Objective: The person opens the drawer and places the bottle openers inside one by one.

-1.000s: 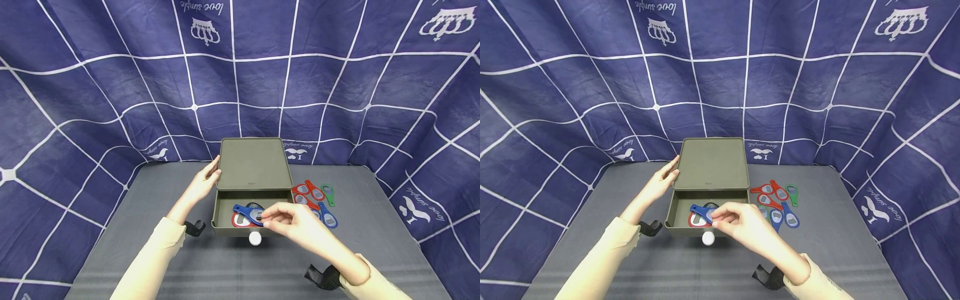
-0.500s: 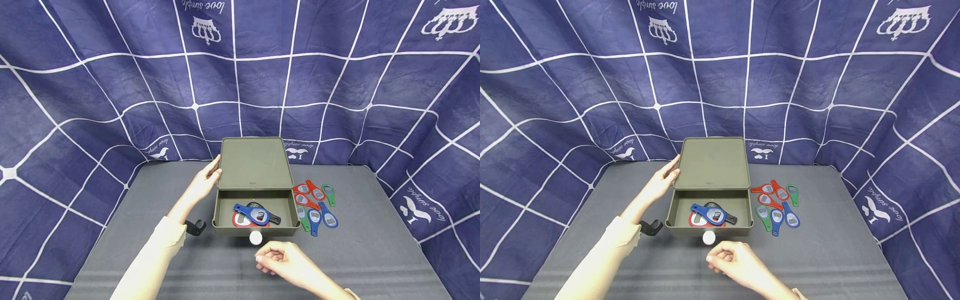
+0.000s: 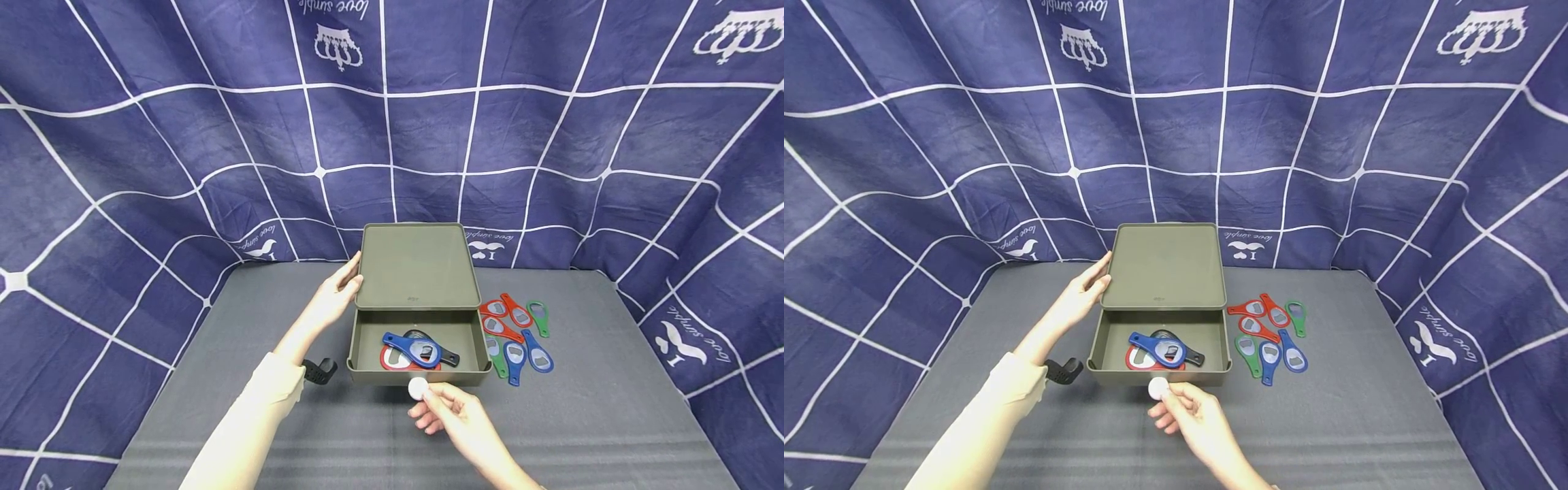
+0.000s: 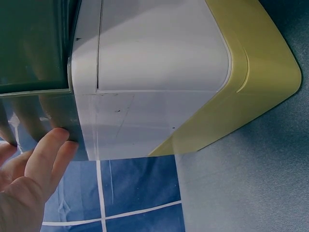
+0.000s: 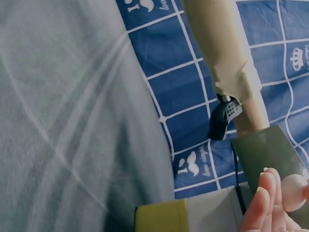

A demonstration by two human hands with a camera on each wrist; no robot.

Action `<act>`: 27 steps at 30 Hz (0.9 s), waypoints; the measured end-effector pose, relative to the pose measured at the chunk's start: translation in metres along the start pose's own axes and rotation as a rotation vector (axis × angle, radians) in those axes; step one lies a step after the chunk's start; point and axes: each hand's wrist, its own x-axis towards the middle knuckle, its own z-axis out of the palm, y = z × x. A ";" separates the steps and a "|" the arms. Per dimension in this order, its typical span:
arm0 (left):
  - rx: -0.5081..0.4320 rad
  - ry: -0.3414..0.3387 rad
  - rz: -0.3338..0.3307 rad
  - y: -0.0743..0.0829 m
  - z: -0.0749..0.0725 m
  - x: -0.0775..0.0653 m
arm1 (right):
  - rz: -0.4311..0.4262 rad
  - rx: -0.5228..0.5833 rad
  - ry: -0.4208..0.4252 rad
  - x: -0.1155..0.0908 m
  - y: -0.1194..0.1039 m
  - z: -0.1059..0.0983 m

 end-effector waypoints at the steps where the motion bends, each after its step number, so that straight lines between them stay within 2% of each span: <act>1: -0.001 0.002 0.001 0.000 0.000 0.000 | 0.004 0.012 0.005 0.000 0.000 0.000; 11: -0.001 0.000 0.033 -0.002 -0.002 0.001 | 0.138 0.093 0.065 0.004 -0.004 0.003; 18: -0.005 0.004 0.020 -0.002 -0.001 0.000 | 0.132 0.098 0.100 0.016 -0.007 0.004; 27: -0.014 -0.007 0.006 -0.002 0.000 0.000 | 0.161 0.097 0.149 0.045 -0.011 -0.004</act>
